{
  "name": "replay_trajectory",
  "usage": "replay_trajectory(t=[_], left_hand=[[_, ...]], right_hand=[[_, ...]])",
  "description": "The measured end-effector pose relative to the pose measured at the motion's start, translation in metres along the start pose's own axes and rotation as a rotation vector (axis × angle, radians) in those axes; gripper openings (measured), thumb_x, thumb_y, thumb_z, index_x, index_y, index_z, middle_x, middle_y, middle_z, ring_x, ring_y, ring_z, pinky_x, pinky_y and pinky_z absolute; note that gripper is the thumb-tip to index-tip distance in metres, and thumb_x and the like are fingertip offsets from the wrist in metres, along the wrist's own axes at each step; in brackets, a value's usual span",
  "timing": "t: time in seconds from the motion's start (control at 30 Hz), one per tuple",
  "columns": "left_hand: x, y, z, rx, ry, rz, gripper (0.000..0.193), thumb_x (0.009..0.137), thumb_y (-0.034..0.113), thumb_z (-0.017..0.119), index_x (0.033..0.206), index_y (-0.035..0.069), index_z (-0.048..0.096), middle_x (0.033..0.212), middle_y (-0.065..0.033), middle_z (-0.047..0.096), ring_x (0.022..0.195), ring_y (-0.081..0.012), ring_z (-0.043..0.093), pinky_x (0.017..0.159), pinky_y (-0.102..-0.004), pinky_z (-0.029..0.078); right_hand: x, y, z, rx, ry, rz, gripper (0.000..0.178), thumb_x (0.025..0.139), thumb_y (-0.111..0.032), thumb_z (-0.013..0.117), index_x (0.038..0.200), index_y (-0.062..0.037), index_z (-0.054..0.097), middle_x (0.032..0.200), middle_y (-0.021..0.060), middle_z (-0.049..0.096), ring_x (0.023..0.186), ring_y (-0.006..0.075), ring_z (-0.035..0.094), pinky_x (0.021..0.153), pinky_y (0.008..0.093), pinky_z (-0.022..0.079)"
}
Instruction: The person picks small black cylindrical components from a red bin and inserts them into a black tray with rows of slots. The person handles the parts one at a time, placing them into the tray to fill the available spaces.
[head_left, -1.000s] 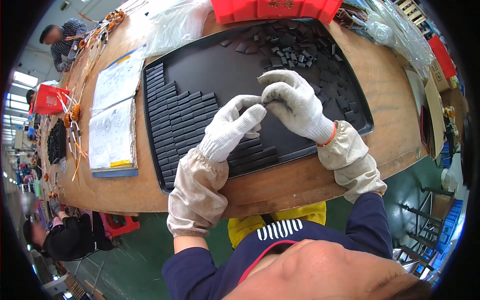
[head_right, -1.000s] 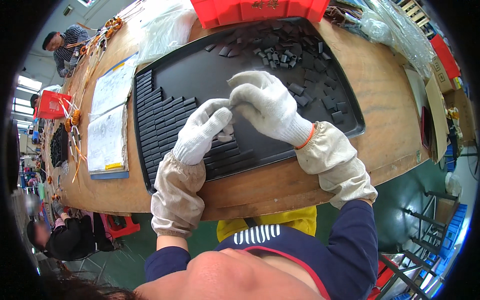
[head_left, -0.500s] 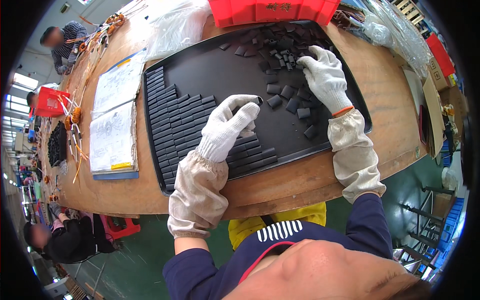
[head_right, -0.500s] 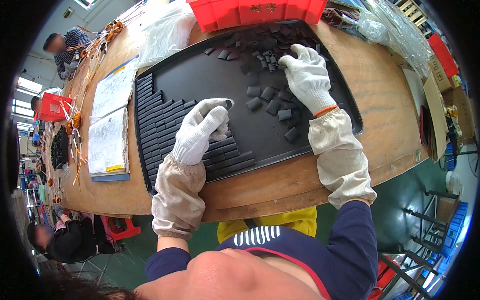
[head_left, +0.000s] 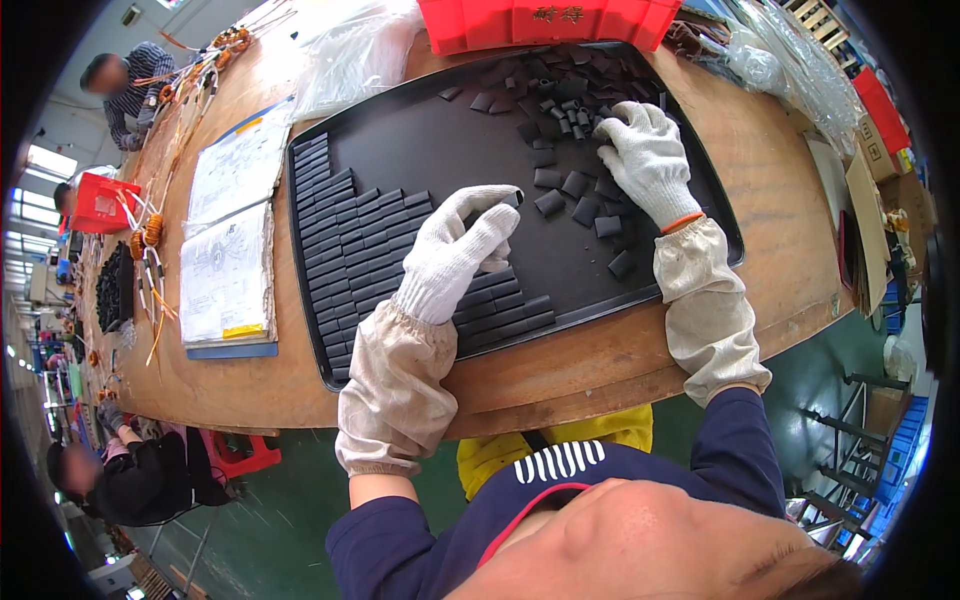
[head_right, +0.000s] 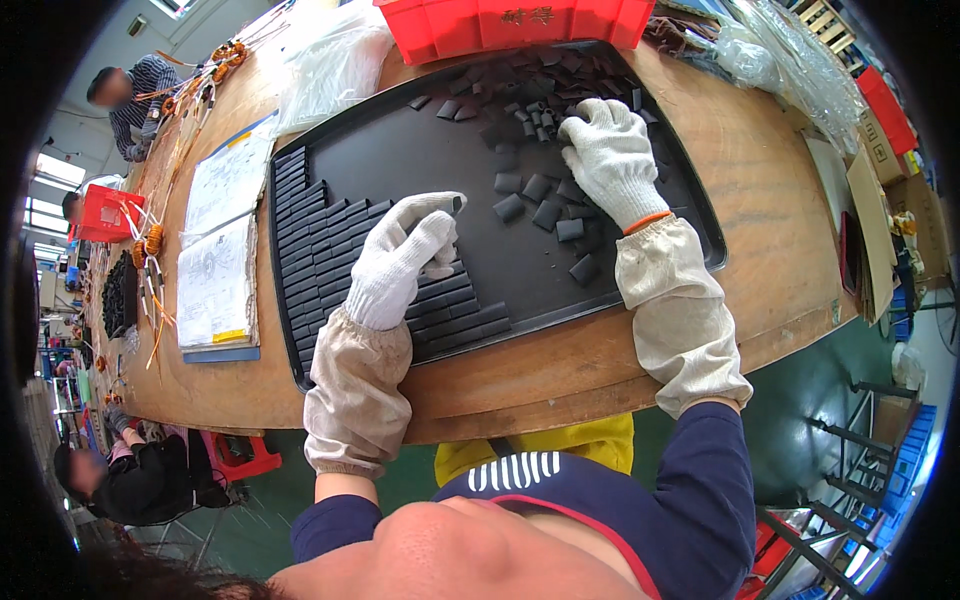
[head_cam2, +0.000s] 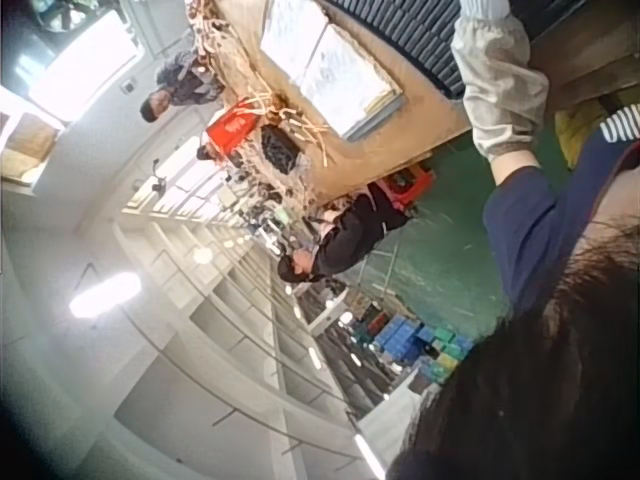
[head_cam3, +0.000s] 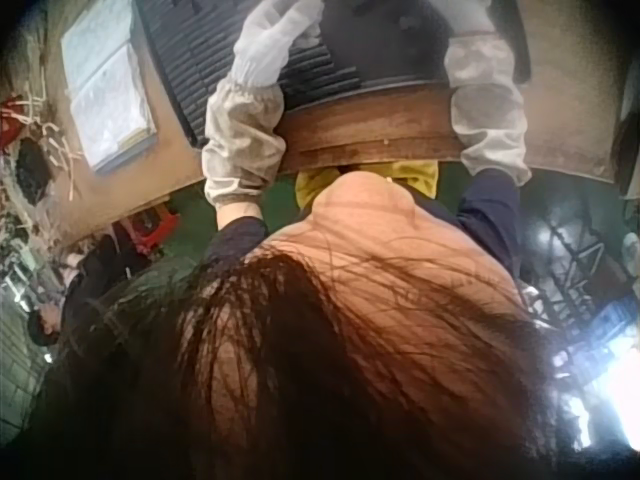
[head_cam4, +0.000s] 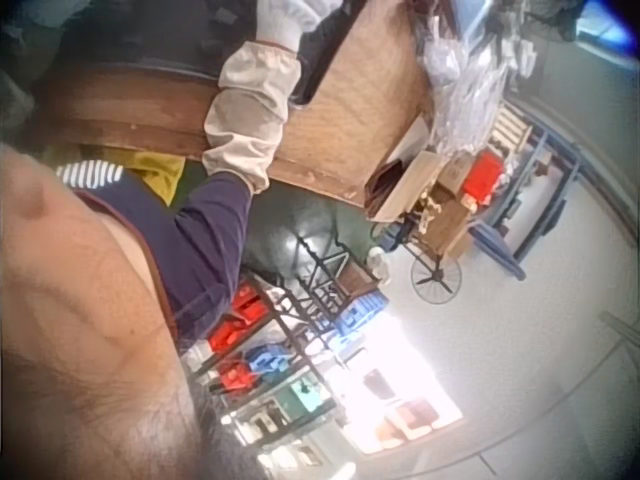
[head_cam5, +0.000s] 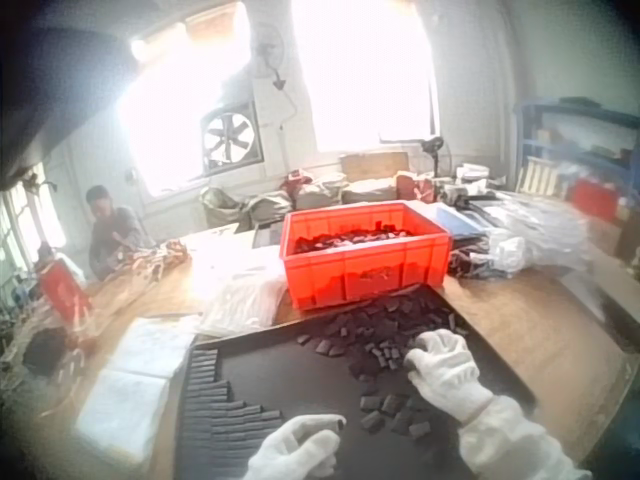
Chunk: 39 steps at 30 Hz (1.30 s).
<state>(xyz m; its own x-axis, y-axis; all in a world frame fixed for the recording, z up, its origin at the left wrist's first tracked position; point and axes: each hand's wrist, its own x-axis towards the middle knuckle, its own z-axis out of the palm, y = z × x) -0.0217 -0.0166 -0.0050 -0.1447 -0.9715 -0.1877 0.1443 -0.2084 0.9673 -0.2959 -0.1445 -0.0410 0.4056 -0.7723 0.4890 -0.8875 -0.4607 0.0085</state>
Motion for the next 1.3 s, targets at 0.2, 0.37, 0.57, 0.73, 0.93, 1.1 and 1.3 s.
replay_trajectory(t=[0.2, 0.37, 0.57, 0.73, 0.93, 1.1, 1.3], left_hand=[[-0.001, 0.003, 0.002, 0.019, 0.016, -0.001, 0.041, 0.103, 0.026, 0.069, 0.133, 0.0, 0.063, 0.093, -0.0024, 0.062, 0.076, -0.0075, 0.057, 0.066, -0.0223, 0.05], [0.0, 0.001, 0.001, 0.009, 0.006, -0.004, 0.04, 0.102, 0.025, 0.069, 0.133, 0.0, 0.063, 0.094, -0.0024, 0.063, 0.077, -0.007, 0.058, 0.067, -0.0224, 0.051], [0.0, 0.003, 0.005, 0.011, 0.014, -0.002, 0.04, 0.102, 0.025, 0.069, 0.133, 0.001, 0.063, 0.094, -0.0015, 0.063, 0.077, -0.0064, 0.058, 0.067, -0.0216, 0.052], [-0.002, 0.001, -0.001, -0.013, 0.014, -0.027, 0.04, 0.101, 0.024, 0.07, 0.133, 0.001, 0.063, 0.093, 0.0003, 0.062, 0.077, -0.0047, 0.056, 0.066, -0.0193, 0.051], [0.0, -0.002, 0.0, 0.021, 0.023, -0.005, 0.038, 0.102, 0.022, 0.07, 0.132, 0.0, 0.063, 0.093, 0.0006, 0.06, 0.076, -0.0046, 0.053, 0.064, -0.0188, 0.048], [0.003, -0.008, -0.005, -0.035, -0.061, 0.018, 0.04, 0.101, 0.026, 0.071, 0.132, 0.001, 0.064, 0.095, 0.0004, 0.062, 0.079, -0.0053, 0.056, 0.067, -0.021, 0.051], [-0.002, 0.0, -0.003, 0.012, -0.033, -0.03, 0.04, 0.102, 0.033, 0.069, 0.13, 0.004, 0.066, 0.097, 0.0009, 0.064, 0.082, -0.0068, 0.06, 0.071, -0.0235, 0.056]], right_hand=[[0.001, -0.002, -0.002, 0.019, -0.029, 0.031, 0.025, 0.081, -0.025, 0.079, 0.104, -0.0154, 0.074, 0.121, 0.0062, 0.063, 0.119, 0.0304, 0.056, 0.099, 0.0474, 0.044], [0.0, -0.005, -0.001, -0.003, -0.071, 0.031, 0.026, 0.082, -0.026, 0.079, 0.104, -0.0149, 0.074, 0.12, 0.0057, 0.063, 0.119, 0.0301, 0.056, 0.098, 0.0478, 0.044], [0.004, -0.006, -0.006, 0.336, 0.125, -0.008, 0.024, 0.085, -0.014, 0.078, 0.108, -0.0089, 0.07, 0.106, 0.0059, 0.069, 0.104, 0.0252, 0.066, 0.091, 0.0407, 0.051], [-0.002, -0.063, -0.037, 1.242, -0.091, 0.168, 0.02, 0.092, 0.0, 0.071, 0.111, -0.0047, 0.067, 0.102, 0.0024, 0.071, 0.091, 0.009, 0.068, 0.082, 0.0271, 0.056], [-0.013, -0.083, -0.056, 1.362, -0.296, 0.117, 0.024, 0.093, 0.0, 0.071, 0.115, -0.0071, 0.068, 0.108, 0.0016, 0.072, 0.098, 0.0097, 0.068, 0.086, 0.0266, 0.055], [-0.011, -0.083, -0.052, 1.151, -0.176, 0.014, 0.025, 0.091, 0.002, 0.072, 0.115, -0.0055, 0.07, 0.107, 0.0035, 0.071, 0.098, 0.0104, 0.068, 0.083, 0.0274, 0.056], [-0.015, -0.091, -0.047, 1.185, -0.031, -0.05, 0.023, 0.086, 0.004, 0.074, 0.107, -0.0048, 0.073, 0.107, 0.0071, 0.07, 0.091, 0.0157, 0.069, 0.074, 0.0272, 0.056]])
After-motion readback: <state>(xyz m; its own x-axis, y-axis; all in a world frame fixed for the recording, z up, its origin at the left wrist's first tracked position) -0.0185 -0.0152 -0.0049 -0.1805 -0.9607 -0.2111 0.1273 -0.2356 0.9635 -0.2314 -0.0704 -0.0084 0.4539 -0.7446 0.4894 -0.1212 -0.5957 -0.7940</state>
